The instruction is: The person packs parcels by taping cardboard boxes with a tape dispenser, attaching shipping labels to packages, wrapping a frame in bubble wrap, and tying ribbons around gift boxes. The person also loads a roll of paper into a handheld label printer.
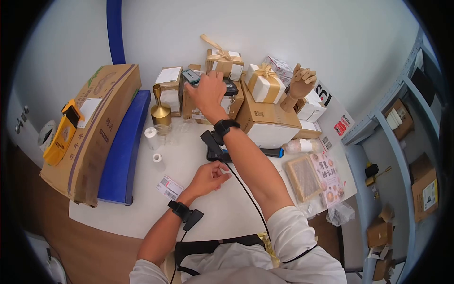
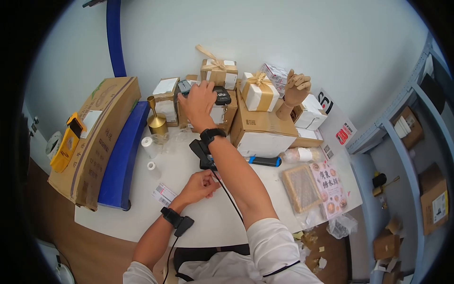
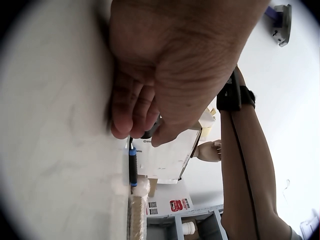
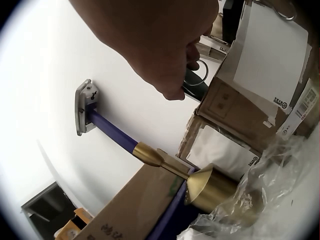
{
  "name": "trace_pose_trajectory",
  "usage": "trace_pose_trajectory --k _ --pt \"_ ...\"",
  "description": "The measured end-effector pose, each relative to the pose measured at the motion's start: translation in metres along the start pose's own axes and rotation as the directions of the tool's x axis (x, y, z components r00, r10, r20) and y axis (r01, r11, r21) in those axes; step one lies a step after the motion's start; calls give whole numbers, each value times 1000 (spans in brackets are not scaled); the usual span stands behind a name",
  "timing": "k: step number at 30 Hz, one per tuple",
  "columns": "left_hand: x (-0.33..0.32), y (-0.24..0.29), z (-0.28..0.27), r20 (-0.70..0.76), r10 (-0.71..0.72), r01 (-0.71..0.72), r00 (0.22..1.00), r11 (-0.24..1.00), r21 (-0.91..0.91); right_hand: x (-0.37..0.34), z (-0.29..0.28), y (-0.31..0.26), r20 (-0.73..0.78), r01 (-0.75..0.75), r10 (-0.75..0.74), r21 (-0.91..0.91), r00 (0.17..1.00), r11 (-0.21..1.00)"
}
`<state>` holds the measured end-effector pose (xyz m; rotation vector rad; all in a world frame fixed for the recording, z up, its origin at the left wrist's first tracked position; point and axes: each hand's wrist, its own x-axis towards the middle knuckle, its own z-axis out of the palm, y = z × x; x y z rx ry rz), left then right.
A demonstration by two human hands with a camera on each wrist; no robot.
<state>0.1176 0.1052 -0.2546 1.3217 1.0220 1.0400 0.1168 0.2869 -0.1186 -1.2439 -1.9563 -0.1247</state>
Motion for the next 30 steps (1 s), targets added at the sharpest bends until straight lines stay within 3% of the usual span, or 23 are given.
trace_pose_trajectory --k 2,6,9,11,13,17,21,24,26,27,30 --pt "1 0 0 8 2 -2 1000 1000 -12 -2 3 2 19 59 -57 -134 998 989" --pt "2 0 -1 17 -30 30 999 1000 -6 -11 -6 9 34 98 -94 -143 995 985" --pt "1 -1 -1 10 -33 32 999 999 6 -15 -23 20 75 139 -135 -50 988 989" --pt "0 -3 -1 5 -26 26 1000 1000 14 -13 -37 31 -110 186 -178 63 978 981" --pt "0 -5 -1 11 -4 4 1000 1000 -14 -3 -53 49 -214 172 -171 -14 962 985" --pt "1 -6 -1 -4 14 -14 1000 1000 10 15 -77 96 -317 51 -97 -152 943 987" --pt "2 -4 -1 5 0 0 1000 999 42 9 -94 113 -282 15 -72 -201 957 979" --pt "1 -5 0 10 10 -10 1000 999 50 4 -90 120 -298 -81 23 -183 954 980" --pt "0 -4 -1 8 17 -18 1000 999 49 3 -79 129 -351 -258 186 -171 918 951" --pt "0 -3 -1 10 21 -22 1000 998 52 3 -80 134 -350 -254 183 -170 919 952" --pt "0 -3 -2 11 33 -34 999 997 66 1 -89 138 -242 -340 307 -109 920 934"
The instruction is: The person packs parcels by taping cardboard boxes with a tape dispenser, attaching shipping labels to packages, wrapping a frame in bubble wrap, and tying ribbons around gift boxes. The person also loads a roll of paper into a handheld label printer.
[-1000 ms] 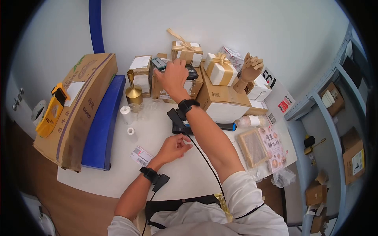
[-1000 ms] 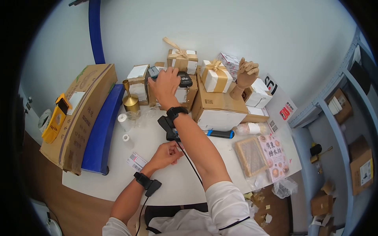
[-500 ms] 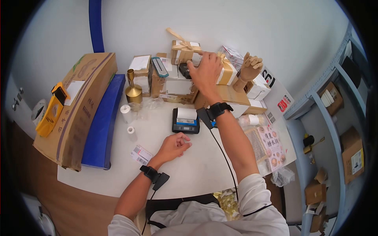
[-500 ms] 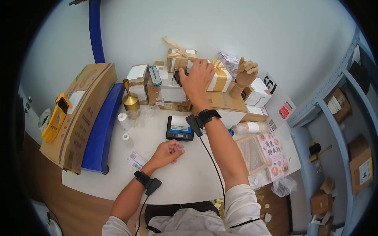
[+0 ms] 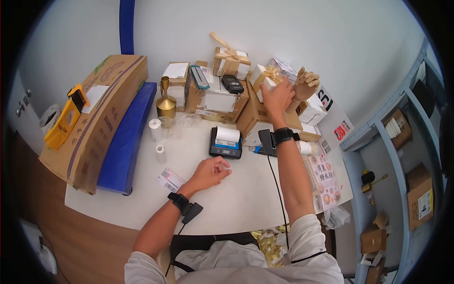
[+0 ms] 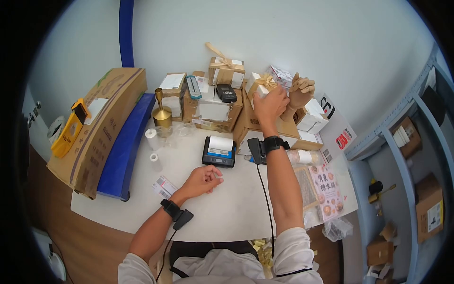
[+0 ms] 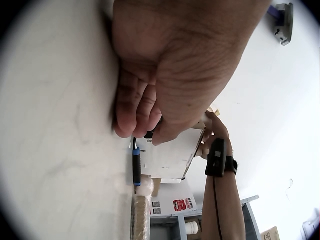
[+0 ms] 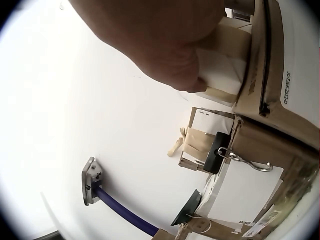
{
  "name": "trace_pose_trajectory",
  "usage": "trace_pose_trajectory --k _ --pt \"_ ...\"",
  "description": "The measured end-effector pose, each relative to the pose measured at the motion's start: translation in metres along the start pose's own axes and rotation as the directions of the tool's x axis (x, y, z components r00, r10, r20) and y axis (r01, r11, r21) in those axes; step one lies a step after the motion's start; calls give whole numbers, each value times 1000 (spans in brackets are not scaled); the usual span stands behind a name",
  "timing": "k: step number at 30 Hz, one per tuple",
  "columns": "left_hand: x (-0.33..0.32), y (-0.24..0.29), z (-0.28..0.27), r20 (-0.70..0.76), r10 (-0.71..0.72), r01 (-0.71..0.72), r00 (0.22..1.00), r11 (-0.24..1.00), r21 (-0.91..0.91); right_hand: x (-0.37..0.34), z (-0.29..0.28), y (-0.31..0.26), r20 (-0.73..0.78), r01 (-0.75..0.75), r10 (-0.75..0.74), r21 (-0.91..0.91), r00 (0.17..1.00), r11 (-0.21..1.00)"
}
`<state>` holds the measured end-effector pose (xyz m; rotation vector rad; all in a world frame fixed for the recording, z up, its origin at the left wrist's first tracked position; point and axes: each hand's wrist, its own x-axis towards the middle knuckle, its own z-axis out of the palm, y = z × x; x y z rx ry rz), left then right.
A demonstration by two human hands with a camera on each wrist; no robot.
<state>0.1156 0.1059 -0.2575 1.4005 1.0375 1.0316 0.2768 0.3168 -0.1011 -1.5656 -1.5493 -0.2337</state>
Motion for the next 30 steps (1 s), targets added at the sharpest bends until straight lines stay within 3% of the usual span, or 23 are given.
trace_pose_trajectory --k 3,5,6,8,10,14,15,17,18,20,21,23,24,26,28,30 --pt "2 -4 2 0 11 -11 1000 1000 11 -7 -22 2 19 128 -130 81 991 988" --pt "2 -5 2 -7 10 -10 1000 1000 11 -21 -44 3 -57 459 -465 304 884 835" --pt "2 -4 2 -40 2 -5 999 998 -66 -32 -57 3 -45 456 -466 312 883 833" --pt "1 0 2 -84 -29 16 996 989 -150 -61 -89 7 126 307 -497 650 858 695" --pt "2 7 -1 -203 -75 -5 976 930 -367 -88 -118 20 263 190 -508 712 820 676" --pt "3 17 -11 -396 0 -130 918 944 -302 -127 -143 65 553 -93 -594 773 584 628" --pt "1 21 -13 -403 10 -145 915 940 -308 -136 -143 72 576 -122 -583 764 574 634" --pt "-2 29 -9 -435 213 -281 875 955 -98 -149 -140 79 689 -147 -568 684 449 714" --pt "-5 32 -7 -435 196 -263 879 960 -99 -153 -137 78 707 -153 -565 671 426 725" --pt "-6 38 -5 -381 414 -345 827 908 238 -157 -123 86 717 -168 -577 672 391 722" --pt "-7 39 -4 -377 412 -341 829 908 244 -156 -116 88 722 -169 -591 673 360 720" --pt "-11 39 -2 -145 505 -393 851 795 462 -151 -108 87 718 -170 -603 681 349 712" --pt "-12 39 0 -138 498 -387 856 794 469 -150 -103 86 658 -151 -659 740 364 656" --pt "-10 36 3 -86 381 -353 921 906 234 -147 -96 85 591 -136 -707 795 388 591" --pt "-8 32 3 -88 350 -326 932 922 210 -146 -92 85 477 -45 -808 868 346 494" --pt "-6 29 4 -87 315 -294 945 937 189 -150 -92 85 477 -78 -790 870 386 488"
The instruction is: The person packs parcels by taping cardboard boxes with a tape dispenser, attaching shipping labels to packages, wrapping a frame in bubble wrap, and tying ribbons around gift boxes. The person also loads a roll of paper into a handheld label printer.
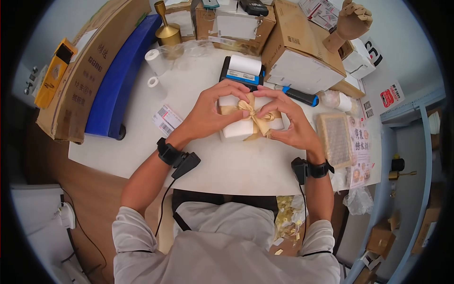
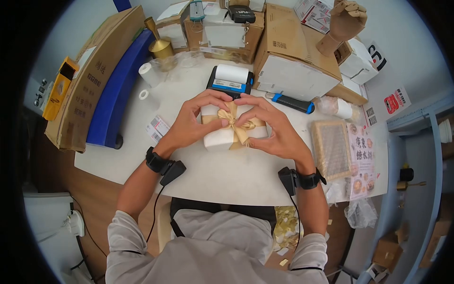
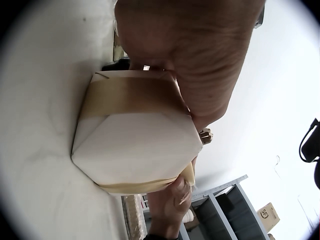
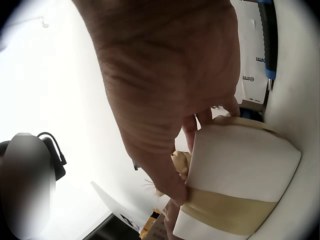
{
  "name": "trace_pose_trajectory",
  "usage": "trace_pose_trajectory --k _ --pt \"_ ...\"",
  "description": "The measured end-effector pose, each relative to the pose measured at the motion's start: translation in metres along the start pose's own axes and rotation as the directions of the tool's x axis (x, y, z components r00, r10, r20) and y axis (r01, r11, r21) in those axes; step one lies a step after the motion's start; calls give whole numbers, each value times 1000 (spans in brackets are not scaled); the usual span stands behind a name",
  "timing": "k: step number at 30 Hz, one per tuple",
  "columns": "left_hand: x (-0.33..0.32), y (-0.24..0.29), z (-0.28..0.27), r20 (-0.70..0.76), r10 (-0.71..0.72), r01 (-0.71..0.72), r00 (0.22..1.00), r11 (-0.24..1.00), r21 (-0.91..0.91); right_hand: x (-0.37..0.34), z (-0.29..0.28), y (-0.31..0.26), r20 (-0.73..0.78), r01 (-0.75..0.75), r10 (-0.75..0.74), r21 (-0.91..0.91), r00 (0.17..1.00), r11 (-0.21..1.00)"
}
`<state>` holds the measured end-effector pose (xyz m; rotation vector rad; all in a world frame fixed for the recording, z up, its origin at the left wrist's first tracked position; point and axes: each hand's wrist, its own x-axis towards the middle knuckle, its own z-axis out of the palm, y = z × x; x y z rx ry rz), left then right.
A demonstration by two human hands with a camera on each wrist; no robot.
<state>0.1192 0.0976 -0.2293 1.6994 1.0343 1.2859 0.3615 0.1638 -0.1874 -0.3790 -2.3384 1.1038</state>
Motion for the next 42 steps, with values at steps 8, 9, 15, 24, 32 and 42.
trace_pose_trajectory --k 8,9,15,24,32,42 --pt "-1 1 5 68 -59 62 996 997 -43 -11 13 7 -218 26 -6 91 976 996" --pt "0 2 4 82 -65 68 994 997 -39 -14 11 7 -232 24 0 97 973 995" --pt "2 4 2 115 -113 119 987 992 -50 -27 -20 3 -560 302 7 457 829 836" --pt "2 6 0 38 19 -20 999 999 34 12 -21 23 -452 -189 282 239 846 952" --pt "0 6 0 -47 -131 123 990 983 -139 -9 -6 25 -9 -224 228 150 974 963" --pt "6 2 -51 -553 -37 -120 833 962 -246 -10 -19 20 77 -176 171 55 982 983"
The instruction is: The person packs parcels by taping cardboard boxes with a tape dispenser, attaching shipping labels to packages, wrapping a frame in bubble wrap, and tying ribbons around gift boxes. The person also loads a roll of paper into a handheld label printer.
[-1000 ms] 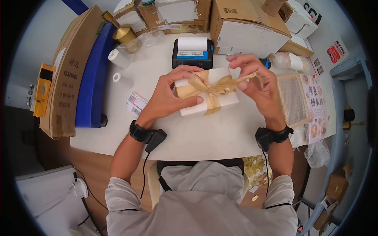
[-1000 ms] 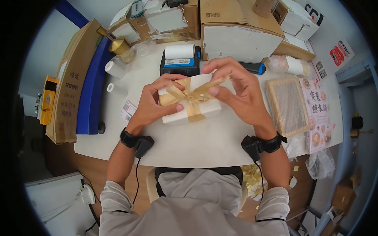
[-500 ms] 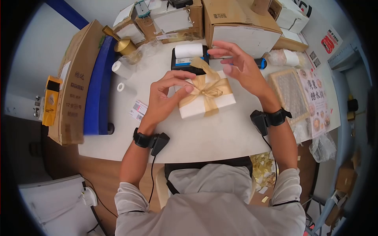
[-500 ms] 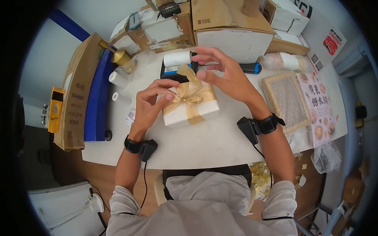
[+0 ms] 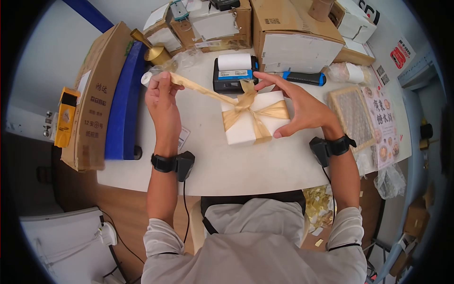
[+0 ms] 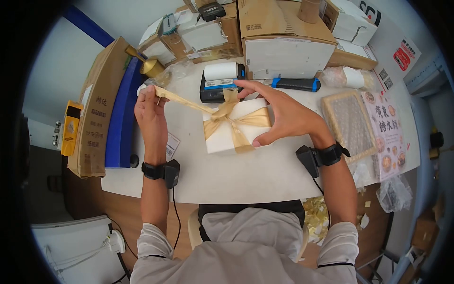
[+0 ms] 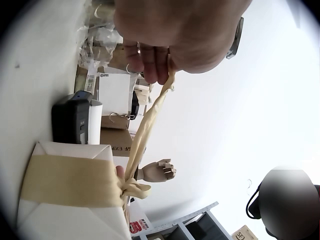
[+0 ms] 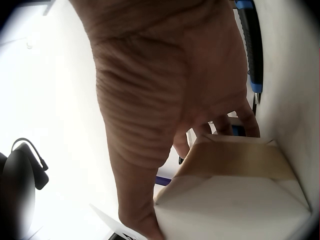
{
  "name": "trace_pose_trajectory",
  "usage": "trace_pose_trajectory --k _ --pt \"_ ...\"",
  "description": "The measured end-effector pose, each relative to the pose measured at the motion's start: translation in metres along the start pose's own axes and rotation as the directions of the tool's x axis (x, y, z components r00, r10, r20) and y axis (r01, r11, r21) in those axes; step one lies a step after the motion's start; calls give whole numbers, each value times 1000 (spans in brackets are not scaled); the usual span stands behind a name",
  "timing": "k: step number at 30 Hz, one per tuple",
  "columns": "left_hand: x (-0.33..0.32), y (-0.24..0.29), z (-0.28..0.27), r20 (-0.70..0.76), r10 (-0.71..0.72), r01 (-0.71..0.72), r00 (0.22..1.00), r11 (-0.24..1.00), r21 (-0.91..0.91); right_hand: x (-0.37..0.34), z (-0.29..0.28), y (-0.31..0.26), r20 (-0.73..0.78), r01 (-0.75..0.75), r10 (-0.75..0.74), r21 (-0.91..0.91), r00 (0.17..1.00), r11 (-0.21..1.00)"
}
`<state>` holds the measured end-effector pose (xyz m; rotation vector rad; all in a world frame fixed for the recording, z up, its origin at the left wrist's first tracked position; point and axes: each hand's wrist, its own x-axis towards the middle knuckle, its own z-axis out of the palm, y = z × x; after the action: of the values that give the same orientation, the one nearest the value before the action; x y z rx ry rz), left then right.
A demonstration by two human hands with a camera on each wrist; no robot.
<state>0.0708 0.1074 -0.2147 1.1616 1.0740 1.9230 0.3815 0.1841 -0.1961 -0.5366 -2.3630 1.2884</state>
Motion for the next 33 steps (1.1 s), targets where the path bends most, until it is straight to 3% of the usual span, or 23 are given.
trace_pose_trajectory --k 2,3,6,7,9,11,12,13,15,16,18,22,24,27,33 --pt "6 4 -8 -138 50 -51 989 999 -1 1 2 5 -11 17 -17 -3 1000 1000" --pt "5 5 -7 -139 52 -53 989 999 0 1 3 7 -10 19 -19 -3 1000 1000" --pt "-2 4 4 69 -141 149 988 979 -138 2 5 9 -46 27 -26 26 999 999" --pt "-6 4 10 66 -138 146 988 979 -140 2 7 9 -78 2 1 27 997 1000" --pt "-15 6 23 338 -299 396 892 878 -270 4 9 7 -109 -25 28 29 994 999" --pt "-19 10 31 412 -317 439 855 864 -246 6 11 3 -204 121 -152 -154 967 981" --pt "-21 10 34 484 -333 479 810 850 -217 5 13 -1 -204 120 -151 -154 967 981" --pt "-23 7 37 484 -333 480 809 850 -218 5 16 -8 -221 88 -113 -117 969 989" --pt "-27 -3 41 475 -124 185 871 979 -84 5 18 -11 -239 54 -72 -80 968 995" --pt "-29 -5 41 478 -124 186 870 979 -85 6 17 -9 -240 68 -96 -121 966 990" --pt "-33 -9 41 456 41 -102 889 989 111 5 17 -4 -240 81 -119 -164 963 983" --pt "-33 -10 34 544 -54 -130 837 947 295 7 18 -3 -240 85 -108 -102 965 991" --pt "-33 -11 34 562 -180 44 808 968 247 8 21 -8 -269 62 -71 -42 961 997" --pt "-35 -10 38 579 -209 141 788 977 161 7 23 -15 -273 114 -147 -134 951 984" --pt "-41 -8 44 635 -199 73 746 973 219 5 26 -14 -306 100 -160 -201 939 974"
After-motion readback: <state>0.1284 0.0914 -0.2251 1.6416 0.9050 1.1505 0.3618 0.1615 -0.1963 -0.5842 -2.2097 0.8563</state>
